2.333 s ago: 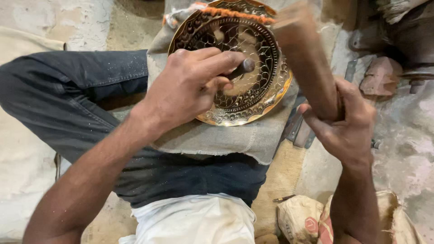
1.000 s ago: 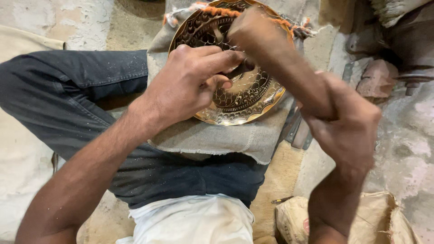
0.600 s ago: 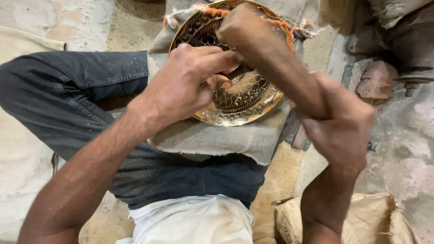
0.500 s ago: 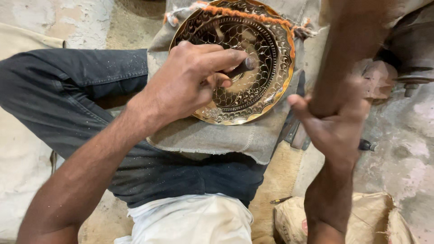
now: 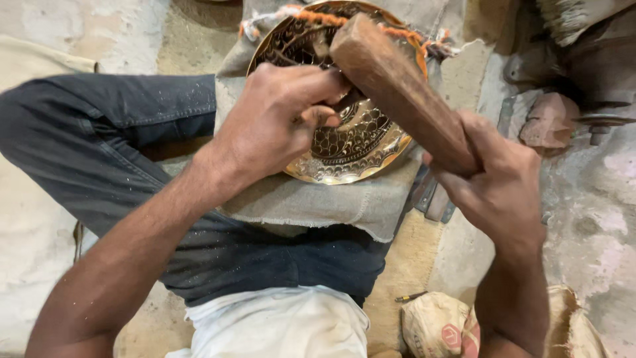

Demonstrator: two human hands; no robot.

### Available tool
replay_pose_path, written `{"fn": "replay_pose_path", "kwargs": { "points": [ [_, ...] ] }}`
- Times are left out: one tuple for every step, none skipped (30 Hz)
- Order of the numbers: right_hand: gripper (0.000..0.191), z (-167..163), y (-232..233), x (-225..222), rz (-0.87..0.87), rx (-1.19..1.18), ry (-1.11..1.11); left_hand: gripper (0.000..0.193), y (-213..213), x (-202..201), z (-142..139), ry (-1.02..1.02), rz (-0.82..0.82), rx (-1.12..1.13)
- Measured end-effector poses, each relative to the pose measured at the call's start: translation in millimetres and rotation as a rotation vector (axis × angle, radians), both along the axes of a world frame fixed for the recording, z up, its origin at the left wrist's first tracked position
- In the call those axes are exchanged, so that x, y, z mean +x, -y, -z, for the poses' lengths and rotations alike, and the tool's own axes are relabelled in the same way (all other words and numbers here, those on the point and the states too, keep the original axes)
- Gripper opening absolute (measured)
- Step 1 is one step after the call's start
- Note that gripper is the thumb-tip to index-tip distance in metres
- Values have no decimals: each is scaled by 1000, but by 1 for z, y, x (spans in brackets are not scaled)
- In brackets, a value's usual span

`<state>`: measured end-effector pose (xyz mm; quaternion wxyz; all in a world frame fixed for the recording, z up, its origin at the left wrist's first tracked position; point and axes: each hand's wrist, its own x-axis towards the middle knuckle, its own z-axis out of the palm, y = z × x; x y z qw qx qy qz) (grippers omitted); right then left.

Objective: The person sits on the floor with a decorative brass plate resting on a cloth cushion and hammers a punch against the plate's surface using a wooden mallet, repositioning the punch by hand to work the patterned design across the plate.

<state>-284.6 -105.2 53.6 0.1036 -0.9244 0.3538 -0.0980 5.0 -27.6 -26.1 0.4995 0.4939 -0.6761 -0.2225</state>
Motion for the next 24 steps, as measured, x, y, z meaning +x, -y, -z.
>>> {"fn": "replay_pose_path", "kwargs": {
  "points": [
    [54,1,-2,-3,2,35,56,39,1,-1,-1,-21,2,0],
    [55,2,-4,-8,2,73,104,39,1,-2,-2,-49,1,4],
    [52,5,-7,-13,57,160,195,39,2,-2,-4,-80,49,-12],
    [50,12,-10,-17,111,253,285,39,4,-1,-5,-112,94,-23],
    [50,20,-16,-23,165,301,336,39,5,0,-7,-144,144,-32],
    [50,28,-22,-30,218,347,391,40,7,0,-8,-123,193,-12],
    [50,36,-27,-37,259,340,412,42,10,2,-10,-97,239,1],
    [50,43,-29,-42,296,333,435,44,11,3,-11,-68,282,12],
    [52,48,-29,-47,265,292,410,46,12,5,-12,-46,289,6],
    [54,52,-31,-50,239,252,381,48,12,5,-12,-27,301,2],
    [55,55,-32,-51,217,215,350,50,12,4,-12,-11,316,1],
    [54,55,-31,-50,221,210,396,51,11,3,-11,-23,312,5],
    [53,55,-30,-48,225,203,444,52,9,2,-10,-32,308,8],
    [52,53,-29,-44,228,197,491,53,9,1,-9,-41,304,10],
    [52,51,-28,-40,191,295,621,52,8,0,-7,-12,293,1],
    [53,50,-26,-34,151,394,748,51,8,-1,-6,17,279,-9],
    [53,48,-25,-30,111,493,874,50,8,-2,-4,46,266,-19],
    [53,44,-24,-28,68,301,621,47,8,-3,-3,61,267,2],
    [54,42,-23,-28,23,107,370,45,8,-4,-2,78,265,19],
    [54,41,-24,-27,-21,-82,115,42,7,-3,-1,93,261,40],
    [54,42,-26,-28,33,88,317,45,6,-3,0,74,262,22],
    [54,46,-29,-27,87,257,517,47,4,-1,1,53,263,2],
    [55,48,-32,-30,120,274,510,50,3,-1,1,33,265,-20],
    [56,52,-36,-31,153,292,504,49,3,-1,1,49,266,-13]
  ]
}}
